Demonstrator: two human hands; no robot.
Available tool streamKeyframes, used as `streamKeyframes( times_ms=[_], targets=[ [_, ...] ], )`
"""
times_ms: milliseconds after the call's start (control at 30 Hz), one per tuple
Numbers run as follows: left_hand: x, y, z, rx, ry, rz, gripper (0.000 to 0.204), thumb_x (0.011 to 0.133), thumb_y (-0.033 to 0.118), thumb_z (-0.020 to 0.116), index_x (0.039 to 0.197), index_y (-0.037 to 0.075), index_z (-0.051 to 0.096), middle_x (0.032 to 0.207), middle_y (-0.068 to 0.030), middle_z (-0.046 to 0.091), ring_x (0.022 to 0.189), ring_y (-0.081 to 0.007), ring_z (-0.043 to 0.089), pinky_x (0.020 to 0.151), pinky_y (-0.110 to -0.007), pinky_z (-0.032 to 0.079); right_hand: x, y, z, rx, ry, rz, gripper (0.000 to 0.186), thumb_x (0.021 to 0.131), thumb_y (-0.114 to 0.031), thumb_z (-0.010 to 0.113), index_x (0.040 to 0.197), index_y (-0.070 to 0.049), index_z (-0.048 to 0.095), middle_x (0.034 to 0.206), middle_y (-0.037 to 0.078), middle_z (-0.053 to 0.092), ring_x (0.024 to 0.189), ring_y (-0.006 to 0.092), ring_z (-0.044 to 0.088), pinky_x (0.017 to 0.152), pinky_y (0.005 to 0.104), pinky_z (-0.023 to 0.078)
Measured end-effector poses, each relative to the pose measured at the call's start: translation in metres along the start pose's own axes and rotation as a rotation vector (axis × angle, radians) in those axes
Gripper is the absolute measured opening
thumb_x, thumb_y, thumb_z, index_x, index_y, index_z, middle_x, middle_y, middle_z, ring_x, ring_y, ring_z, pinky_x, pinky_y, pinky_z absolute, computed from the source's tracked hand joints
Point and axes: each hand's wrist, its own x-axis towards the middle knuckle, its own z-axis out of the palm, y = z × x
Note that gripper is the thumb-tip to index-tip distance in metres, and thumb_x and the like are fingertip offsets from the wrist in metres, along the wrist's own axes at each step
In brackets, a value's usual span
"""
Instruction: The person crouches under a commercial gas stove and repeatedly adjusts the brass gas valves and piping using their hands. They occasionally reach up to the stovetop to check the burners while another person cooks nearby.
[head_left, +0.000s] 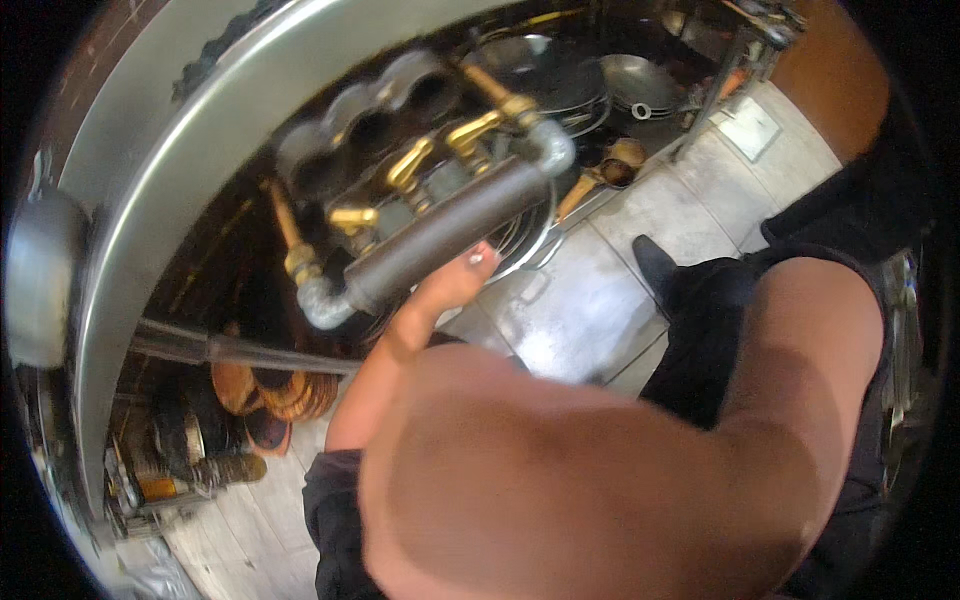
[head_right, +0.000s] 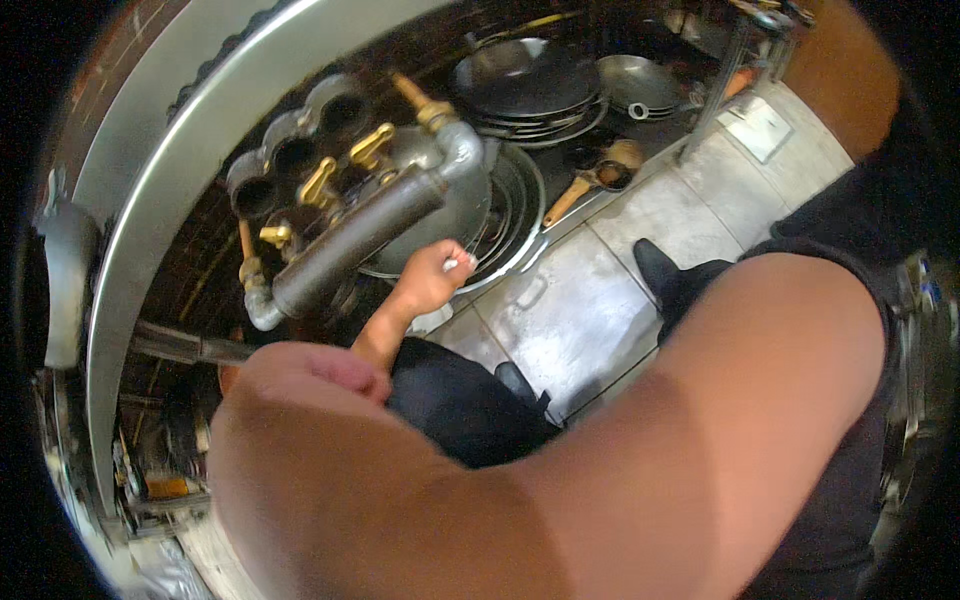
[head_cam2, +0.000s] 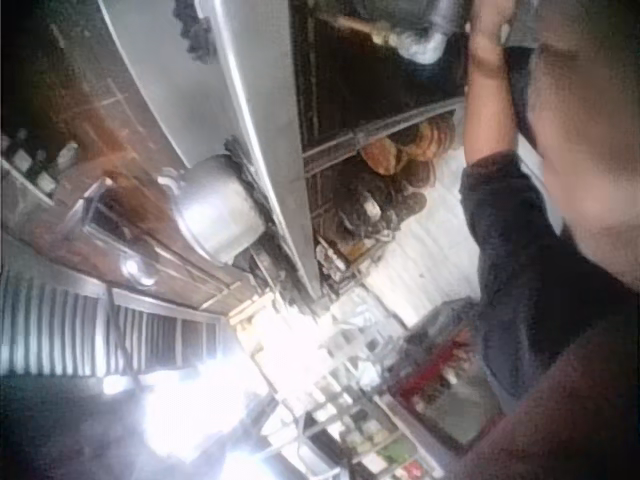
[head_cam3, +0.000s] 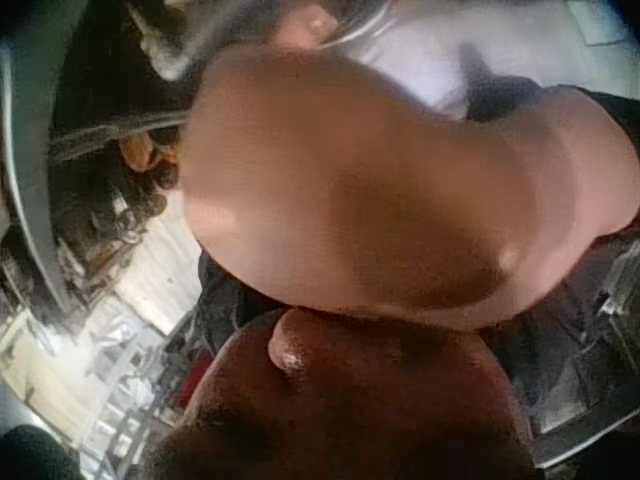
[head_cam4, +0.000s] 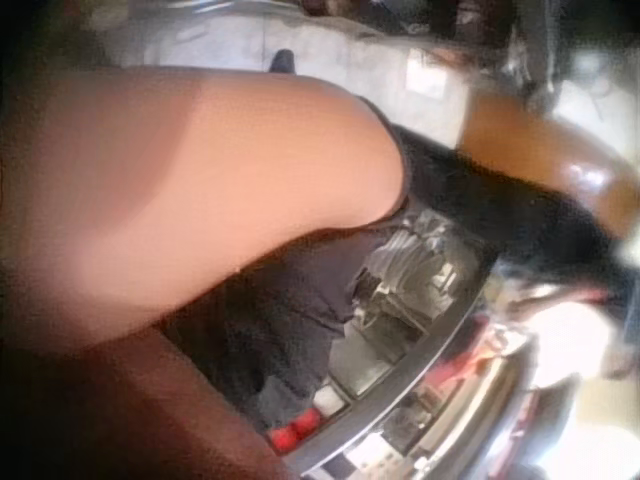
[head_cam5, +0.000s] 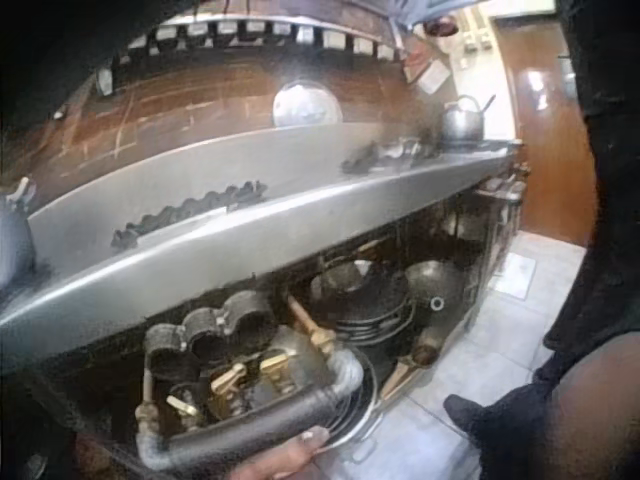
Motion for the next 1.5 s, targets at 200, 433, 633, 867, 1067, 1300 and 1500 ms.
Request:
streamKeyframes(
  times_ms=[200, 433, 633, 867, 1067, 1300, 1500],
  targets=[
    [0.000, 0.012, -0.004, -0.203, -0.148, -0.185, 0.019, 0.087, 0.024, 0.066, 0.085, 0.006, 0.062, 0.078, -0.0074, 0.066, 0.072, -0.0159, 0.061, 0.071, -0.033, 0.049, -0.002, -0.024, -0.005, -0.022, 0.072, 0.029, 0.023, 0.069, -0.023, 0.068, 0.084, -0.005, 0.065, 0.080, 0.010, 0.062, 0.075, 0.0269, 0.061, 0.067, 0.0392, 0.047],
    [-0.057, 0.006, -0.033, -0.430, 0.023, -0.349, 0.018, 0.091, 0.019, 0.064, 0.092, 0.001, 0.064, 0.090, -0.0076, 0.068, 0.075, -0.0135, 0.064, 0.069, -0.027, 0.051, -0.072, -0.015, 0.010, 0.129, 0.271, 0.217, 0.020, 0.066, -0.019, 0.069, 0.080, -0.006, 0.065, 0.076, 0.008, 0.062, 0.072, 0.0231, 0.061, 0.064, 0.0364, 0.047],
    [-0.075, 0.033, -0.100, -0.781, 0.242, -0.355, 0.026, 0.093, 0.020, 0.062, 0.112, 0.002, 0.058, 0.106, -0.0111, 0.066, 0.083, -0.0169, 0.064, 0.071, -0.026, 0.052, -0.128, 0.083, 0.071, 0.461, 0.411, 0.188, 0.016, 0.075, -0.020, 0.061, 0.073, -0.004, 0.063, 0.072, 0.014, 0.060, 0.070, 0.0342, 0.061, 0.061, 0.0461, 0.047],
    [-0.065, 0.033, -0.079, -0.986, 0.326, -0.152, 0.036, 0.098, 0.032, 0.051, 0.123, 0.007, 0.056, 0.112, -0.0094, 0.064, 0.096, -0.0250, 0.065, 0.081, -0.035, 0.053, -0.034, 0.134, 0.163, 0.953, 0.347, 0.492, 0.025, 0.082, -0.023, 0.061, 0.085, 0.001, 0.068, 0.076, 0.017, 0.067, 0.069, 0.0270, 0.066, 0.066, 0.0386, 0.050],
    [-0.064, 0.028, -0.071, -1.172, 0.285, -0.120, 0.020, 0.096, 0.027, 0.056, 0.101, 0.008, 0.059, 0.097, -0.0035, 0.060, 0.095, -0.0148, 0.054, 0.087, -0.029, 0.045, 0.021, 0.153, 0.233, 1.150, 0.428, 0.478, 0.021, 0.088, -0.020, 0.061, 0.097, -0.003, 0.067, 0.073, 0.004, 0.067, 0.063, 0.0128, 0.061, 0.057, 0.0282, 0.049],
    [-0.046, 0.031, -0.090, -1.048, 0.249, 0.007, 0.024, 0.098, 0.024, 0.054, 0.094, 0.000, 0.056, 0.078, -0.0089, 0.062, 0.070, -0.0198, 0.060, 0.069, -0.033, 0.050, 0.056, 0.163, 0.252, 1.856, 0.579, 0.464, 0.017, 0.091, -0.013, 0.061, 0.105, -0.003, 0.060, 0.092, 0.003, 0.062, 0.078, 0.0114, 0.059, 0.071, 0.0268, 0.050],
    [-0.038, 0.037, -0.111, -1.233, 0.193, -0.052, 0.024, 0.095, 0.023, 0.058, 0.101, -0.001, 0.055, 0.085, -0.0100, 0.061, 0.071, -0.0207, 0.059, 0.066, -0.033, 0.050, 0.048, 0.163, 0.267, 1.949, 0.750, 0.139, 0.031, 0.093, -0.014, 0.058, 0.122, -0.004, 0.053, 0.106, 0.007, 0.063, 0.093, 0.0155, 0.061, 0.083, 0.0321, 0.052]
  ],
)
